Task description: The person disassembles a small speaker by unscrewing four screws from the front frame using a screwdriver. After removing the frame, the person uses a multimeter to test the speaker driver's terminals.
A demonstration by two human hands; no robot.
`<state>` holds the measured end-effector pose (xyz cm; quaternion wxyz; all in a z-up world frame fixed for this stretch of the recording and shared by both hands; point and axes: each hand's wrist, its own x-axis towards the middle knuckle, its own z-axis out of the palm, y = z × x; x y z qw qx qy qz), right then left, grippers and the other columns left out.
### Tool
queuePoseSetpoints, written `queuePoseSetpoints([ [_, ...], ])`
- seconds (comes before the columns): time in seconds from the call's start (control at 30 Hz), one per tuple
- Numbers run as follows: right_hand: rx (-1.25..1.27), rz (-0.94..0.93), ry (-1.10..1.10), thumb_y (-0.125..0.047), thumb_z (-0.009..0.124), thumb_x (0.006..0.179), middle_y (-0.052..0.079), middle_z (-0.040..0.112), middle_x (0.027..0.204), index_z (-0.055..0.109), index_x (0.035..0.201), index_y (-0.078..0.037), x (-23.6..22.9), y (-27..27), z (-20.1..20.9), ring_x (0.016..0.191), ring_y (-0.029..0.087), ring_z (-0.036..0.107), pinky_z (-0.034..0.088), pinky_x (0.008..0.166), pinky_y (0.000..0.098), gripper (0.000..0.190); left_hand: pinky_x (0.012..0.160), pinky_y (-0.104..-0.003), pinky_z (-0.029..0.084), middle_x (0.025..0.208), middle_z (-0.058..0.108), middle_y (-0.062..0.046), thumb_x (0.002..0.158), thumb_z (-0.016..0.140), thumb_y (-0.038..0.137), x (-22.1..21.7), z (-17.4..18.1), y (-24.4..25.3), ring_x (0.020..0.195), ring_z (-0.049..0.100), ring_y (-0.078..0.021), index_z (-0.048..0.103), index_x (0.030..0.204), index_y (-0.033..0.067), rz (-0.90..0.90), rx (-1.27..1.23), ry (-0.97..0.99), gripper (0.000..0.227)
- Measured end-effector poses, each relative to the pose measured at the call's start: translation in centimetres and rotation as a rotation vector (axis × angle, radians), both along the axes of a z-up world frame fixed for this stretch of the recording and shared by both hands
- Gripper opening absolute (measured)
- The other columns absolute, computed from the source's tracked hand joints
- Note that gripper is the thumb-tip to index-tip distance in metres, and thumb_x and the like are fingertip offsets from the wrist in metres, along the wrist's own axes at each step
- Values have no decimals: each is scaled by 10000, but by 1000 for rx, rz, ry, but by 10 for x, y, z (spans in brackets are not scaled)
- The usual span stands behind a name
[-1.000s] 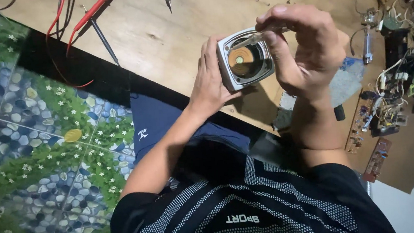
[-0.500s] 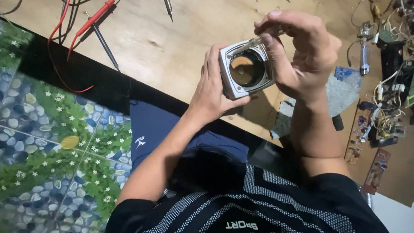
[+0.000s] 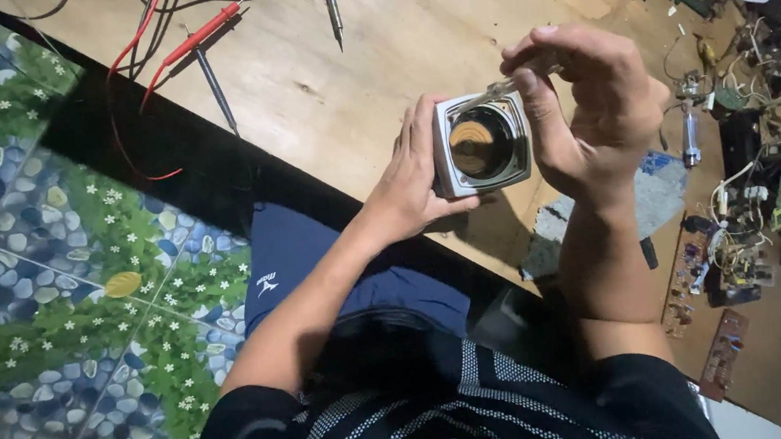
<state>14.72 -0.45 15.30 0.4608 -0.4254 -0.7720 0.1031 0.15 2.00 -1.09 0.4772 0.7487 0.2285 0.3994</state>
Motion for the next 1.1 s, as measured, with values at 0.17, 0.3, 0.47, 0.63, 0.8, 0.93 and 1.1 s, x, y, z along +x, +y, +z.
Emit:
queuePoseSetpoints([
  [0.17,2,-24,-23,233,655,1052,271,644,1156,492,1322,96,-4,-5,6,1025,324,697,612,918,372,344,1224,-561,354,1556,297,-294,717,927,386,0,-1,1,1452,374,-461,55,1571,-14,9,34,-34,1284],
  [0.3,27,-44,-45,209,677,1054,257,662,1126,514,1315,92,-6,-3,6,986,298,698,598,863,338,330,1178,-543,376,1525,312,-289,771,875,412,-3,5,1,1401,403,-434,74,1559,-28,5,52,-50,1206],
  [0.47,20,-45,-32,220,685,1046,255,661,1137,511,1313,93,-8,-6,7,1019,299,710,614,915,340,343,1189,-526,367,1529,306,-285,776,863,453,-3,4,0,1412,392,-424,73,1561,-39,6,48,-55,1218],
  [0.63,51,-85,-60,242,730,1010,252,685,1110,541,1287,98,-12,-8,7,937,269,701,594,822,310,365,1169,-517,417,1506,325,-314,769,886,457,-1,-1,0,1411,431,-444,38,1564,-53,22,25,-34,1270],
  [0.8,88,-107,-50,223,740,1006,239,681,1062,544,1269,103,-10,-4,4,912,267,705,625,819,322,349,1188,-518,361,1524,313,-281,760,837,494,-2,2,1,1395,402,-418,93,1555,-64,21,62,-54,1223],
  [0.93,85,-143,-46,219,746,1024,244,690,1024,540,1263,120,-11,-5,4,865,269,712,624,792,321,331,1155,-522,410,1468,376,-292,750,888,444,-2,7,-1,1393,445,-435,100,1553,-50,28,14,-58,1228],
  [1.1,50,-186,-77,179,690,1083,214,680,1016,508,1260,93,-17,-4,7,894,254,700,588,790,311,268,1166,-517,404,1484,367,-284,781,878,390,-4,11,0,1394,452,-424,103,1559,-35,11,20,-79,1178],
])
